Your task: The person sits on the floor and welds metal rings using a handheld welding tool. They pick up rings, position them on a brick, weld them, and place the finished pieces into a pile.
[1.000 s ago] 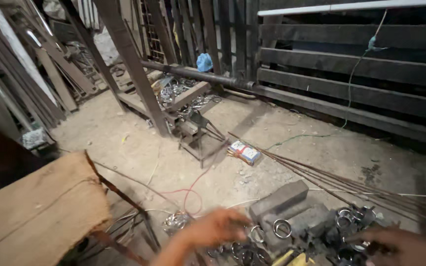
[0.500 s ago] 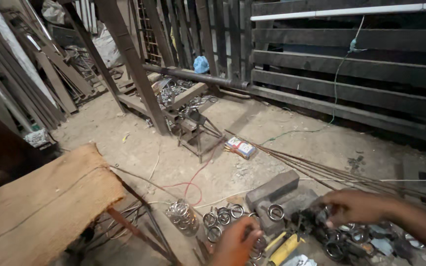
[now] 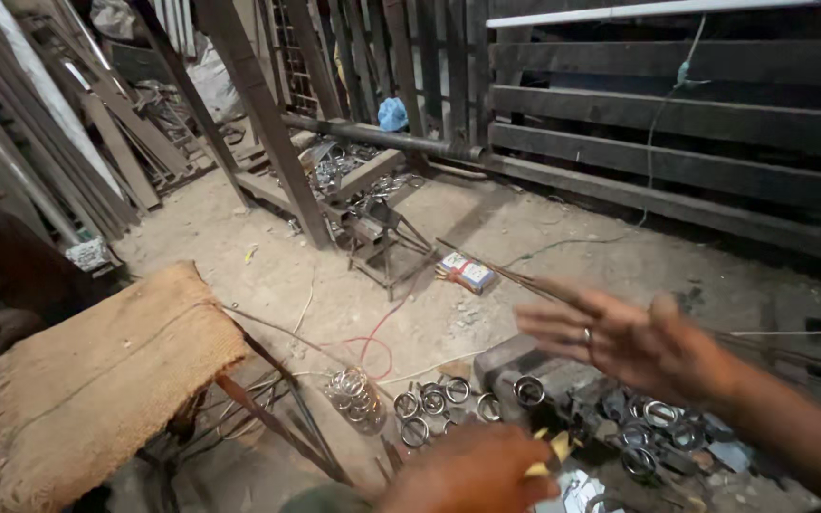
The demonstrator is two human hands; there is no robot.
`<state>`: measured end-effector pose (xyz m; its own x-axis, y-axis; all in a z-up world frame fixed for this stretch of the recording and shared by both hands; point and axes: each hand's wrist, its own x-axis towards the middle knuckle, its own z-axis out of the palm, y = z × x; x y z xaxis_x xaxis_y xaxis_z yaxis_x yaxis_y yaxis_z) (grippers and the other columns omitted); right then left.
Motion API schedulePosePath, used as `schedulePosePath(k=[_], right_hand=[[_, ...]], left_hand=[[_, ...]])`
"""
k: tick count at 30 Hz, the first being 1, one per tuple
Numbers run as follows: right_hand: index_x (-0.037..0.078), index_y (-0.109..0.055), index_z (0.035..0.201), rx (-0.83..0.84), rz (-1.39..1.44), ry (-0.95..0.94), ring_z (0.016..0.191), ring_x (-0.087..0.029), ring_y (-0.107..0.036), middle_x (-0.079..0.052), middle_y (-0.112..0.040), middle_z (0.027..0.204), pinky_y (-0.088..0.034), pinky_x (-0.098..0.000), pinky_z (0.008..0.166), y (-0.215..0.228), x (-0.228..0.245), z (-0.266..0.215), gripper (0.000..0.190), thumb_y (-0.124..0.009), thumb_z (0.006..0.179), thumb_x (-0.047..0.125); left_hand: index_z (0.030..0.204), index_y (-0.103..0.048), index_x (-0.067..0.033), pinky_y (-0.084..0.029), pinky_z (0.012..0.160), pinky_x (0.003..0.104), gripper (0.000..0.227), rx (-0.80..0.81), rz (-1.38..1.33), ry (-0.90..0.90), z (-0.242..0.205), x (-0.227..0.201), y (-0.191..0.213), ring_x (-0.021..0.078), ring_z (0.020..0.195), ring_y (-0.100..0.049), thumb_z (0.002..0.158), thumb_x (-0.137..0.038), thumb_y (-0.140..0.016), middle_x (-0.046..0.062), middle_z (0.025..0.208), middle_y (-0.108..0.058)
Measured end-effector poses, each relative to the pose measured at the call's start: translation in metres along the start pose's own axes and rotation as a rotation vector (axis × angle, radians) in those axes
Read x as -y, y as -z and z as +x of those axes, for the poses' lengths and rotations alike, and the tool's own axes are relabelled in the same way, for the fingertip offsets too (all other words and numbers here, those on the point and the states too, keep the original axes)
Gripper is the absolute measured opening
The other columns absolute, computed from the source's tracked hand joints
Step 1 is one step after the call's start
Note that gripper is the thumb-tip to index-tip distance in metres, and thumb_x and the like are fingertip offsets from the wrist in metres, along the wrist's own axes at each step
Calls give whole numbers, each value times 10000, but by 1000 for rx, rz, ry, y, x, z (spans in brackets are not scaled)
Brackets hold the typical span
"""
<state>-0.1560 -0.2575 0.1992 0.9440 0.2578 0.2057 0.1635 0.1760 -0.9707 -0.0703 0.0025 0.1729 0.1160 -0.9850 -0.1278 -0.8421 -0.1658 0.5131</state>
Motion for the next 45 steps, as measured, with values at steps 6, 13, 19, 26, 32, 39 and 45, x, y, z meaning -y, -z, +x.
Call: schedulePosePath(k=[6, 13, 19, 26, 32, 39, 45], right_hand=[[210, -530, 1464, 131, -1101, -627, 1351, -207, -550, -44, -614, 1489, -430, -406, 1148, 28, -45, -29, 808, -641, 792, 644], [333, -513, 1512, 87, -1024, -921, 1403, -187, -463, 8, -539, 1509, -411, -403, 1145, 73, -85, -59, 650, -716, 913, 485], [361, -519, 1493, -82, -768, -1096, 1379, -130, -519, 41, -544, 1454, -454, -352, 1158, 94, -116, -72, 611, -686, 909, 430], [366, -524, 1496, 62, -827, -1110, 1397, -134, -495, 38, -527, 1473, -431, -357, 1174, 105, -138, -78, 596, -674, 922, 432], [371, -528, 1498, 95, -832, -1128, 1413, -138, -476, 35, -513, 1488, -411, -361, 1188, 100, -144, -67, 583, -663, 934, 433], [377, -532, 1501, 123, -811, -1152, 1432, -142, -452, 32, -496, 1507, -388, -365, 1204, 89, -148, -71, 568, -650, 948, 435], [381, -536, 1503, 126, -833, -1155, 1448, -146, -433, 29, -482, 1522, -368, -370, 1218, 90, -144, -66, 556, -639, 960, 436]], left_hand=[[1189, -697, -105, -570, 856, 467, 492, 381, -14, -7, 45, 53, -13, 370, 1008, -724, 891, -490, -629, 174, 1101, -752], [1221, -722, -138, -554, 872, 455, 459, 316, 72, 176, 90, 156, -53, 355, 1049, -702, 823, -361, -667, 167, 1148, -752], [1270, -707, -97, -561, 929, 445, 507, 296, -6, 213, 64, 240, -84, 363, 1115, -694, 852, -380, -663, 176, 1235, -721], [1270, -705, -93, -533, 963, 444, 560, 328, -3, 392, 29, 246, -56, 381, 1113, -688, 885, -499, -677, 187, 1209, -727], [1609, 136, -68, -571, 829, 472, 1265, -363, -116, 617, 28, 181, 14, 390, 904, -713, 800, -440, -763, 145, 973, -733], [1601, 4, -65, -518, 921, 491, 1269, -443, 64, 381, 22, 160, 24, 445, 1135, -610, 749, -436, -861, 241, 1363, -516], [1650, -72, -168, -441, 1064, 496, 1192, -53, 3, 366, 12, 191, -4, 473, 1330, -489, 784, -403, -857, 289, 1592, -311]])
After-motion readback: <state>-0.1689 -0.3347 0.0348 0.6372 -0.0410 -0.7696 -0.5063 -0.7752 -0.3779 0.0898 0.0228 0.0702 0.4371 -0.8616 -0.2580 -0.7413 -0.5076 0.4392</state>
